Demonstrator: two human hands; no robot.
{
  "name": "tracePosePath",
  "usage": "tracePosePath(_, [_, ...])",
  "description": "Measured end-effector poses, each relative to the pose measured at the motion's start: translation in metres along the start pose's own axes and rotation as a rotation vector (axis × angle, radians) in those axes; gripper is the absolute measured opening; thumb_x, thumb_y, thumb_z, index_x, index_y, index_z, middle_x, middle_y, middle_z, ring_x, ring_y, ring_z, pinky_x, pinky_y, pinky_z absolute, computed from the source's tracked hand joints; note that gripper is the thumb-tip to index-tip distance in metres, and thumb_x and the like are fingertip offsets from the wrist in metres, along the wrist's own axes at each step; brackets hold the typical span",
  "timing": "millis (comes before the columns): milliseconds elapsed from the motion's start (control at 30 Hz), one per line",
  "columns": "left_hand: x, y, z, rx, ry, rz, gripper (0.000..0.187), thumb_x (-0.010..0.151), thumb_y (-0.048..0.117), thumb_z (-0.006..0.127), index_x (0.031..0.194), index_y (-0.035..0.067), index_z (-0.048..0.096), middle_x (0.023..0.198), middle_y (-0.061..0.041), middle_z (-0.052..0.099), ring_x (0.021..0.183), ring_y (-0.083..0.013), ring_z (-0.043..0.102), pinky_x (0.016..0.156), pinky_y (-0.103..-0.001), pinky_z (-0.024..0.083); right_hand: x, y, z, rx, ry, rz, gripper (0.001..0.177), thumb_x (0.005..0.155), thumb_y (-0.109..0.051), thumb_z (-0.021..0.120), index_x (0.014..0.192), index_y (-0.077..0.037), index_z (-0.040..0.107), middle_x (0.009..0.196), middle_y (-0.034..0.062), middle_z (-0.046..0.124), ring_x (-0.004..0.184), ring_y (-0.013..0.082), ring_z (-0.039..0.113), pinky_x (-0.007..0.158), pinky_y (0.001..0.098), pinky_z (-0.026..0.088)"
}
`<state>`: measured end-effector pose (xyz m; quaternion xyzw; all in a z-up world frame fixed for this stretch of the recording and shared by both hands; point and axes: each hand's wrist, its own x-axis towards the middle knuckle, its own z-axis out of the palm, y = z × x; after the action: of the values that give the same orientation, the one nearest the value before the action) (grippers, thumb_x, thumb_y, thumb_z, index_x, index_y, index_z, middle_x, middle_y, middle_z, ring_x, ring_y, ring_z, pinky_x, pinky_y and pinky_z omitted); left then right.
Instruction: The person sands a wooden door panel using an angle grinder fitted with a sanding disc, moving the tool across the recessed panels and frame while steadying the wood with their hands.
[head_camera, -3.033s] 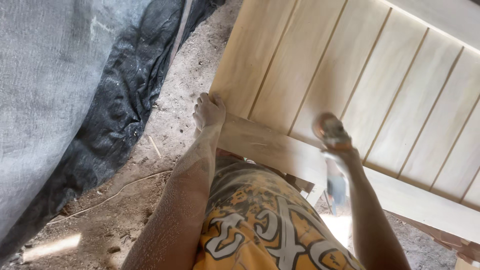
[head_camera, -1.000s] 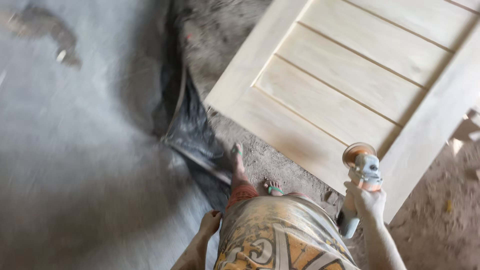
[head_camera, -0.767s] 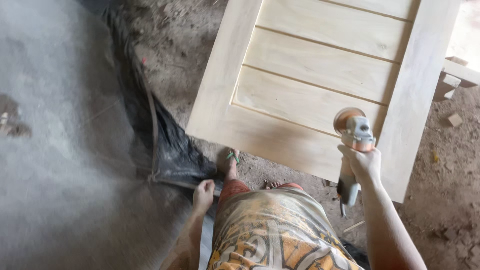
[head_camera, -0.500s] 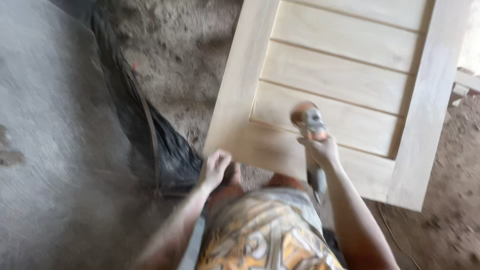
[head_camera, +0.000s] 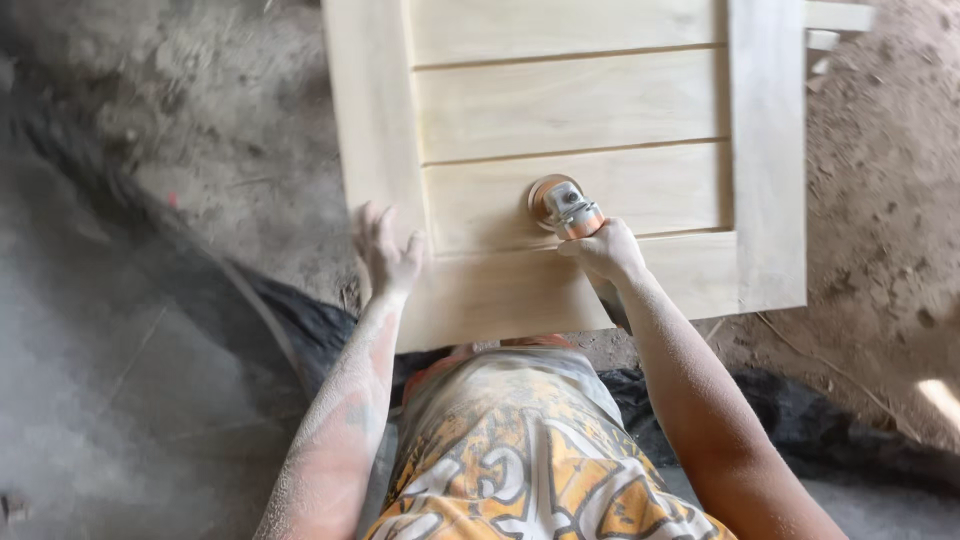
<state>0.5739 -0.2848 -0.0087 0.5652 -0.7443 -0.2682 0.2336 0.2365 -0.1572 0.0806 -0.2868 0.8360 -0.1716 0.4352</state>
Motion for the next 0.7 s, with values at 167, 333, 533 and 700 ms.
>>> tracePosePath(167, [-0.007,0.012,0.01,0.351,-0.007,0.062,0.072,0.085,0.042,0.071,0.146,0.01,0.05,0.164,-0.021,0.032,0.156,-0.0379,0.021,0.12,-0.072,0.009,0.005,0.039,-0.034,-0.012,0.052,0.142,0.045,0.065,-0.029,0.087,0.099,-0.002,0.075,0.086,0.014,0.076,0.078,0.0234,0.073,0.074,0.0361,0.058])
tracePosePath(333, [-0.006,0.012,0.01,0.397,-0.032,0.067,0.079,0.086,0.043,0.067,0.154,0.012,0.04,0.168,-0.021,0.024,0.159,-0.0357,0.015,0.122,-0.072,0.005,0.019,0.073,-0.082,0.144,0.097,0.272,0.043,0.068,-0.021,0.085,0.104,-0.002,0.073,0.091,0.0128,0.075,0.08,0.0216,0.072,0.074,0.0384,0.059])
tracePosePath(533, [-0.006,0.011,0.01,0.469,-0.088,0.037,0.08,0.085,0.042,0.067,0.153,0.013,0.037,0.167,-0.021,0.021,0.158,-0.0392,0.012,0.122,-0.072,0.007,0.046,0.104,-0.126,0.194,0.152,0.398,0.043,0.072,-0.02,0.084,0.107,-0.001,0.068,0.094,0.014,0.073,0.08,0.0227,0.072,0.074,0.0392,0.06])
tracePosePath(700, [-0.008,0.016,0.009,0.45,-0.05,0.053,0.078,0.088,0.045,0.066,0.153,0.014,0.037,0.168,-0.02,0.022,0.159,-0.0365,0.015,0.123,-0.071,0.009,0.06,0.104,-0.142,0.243,0.212,0.375,0.044,0.071,-0.023,0.087,0.105,-0.001,0.069,0.093,0.0132,0.071,0.081,0.025,0.07,0.073,0.0415,0.057])
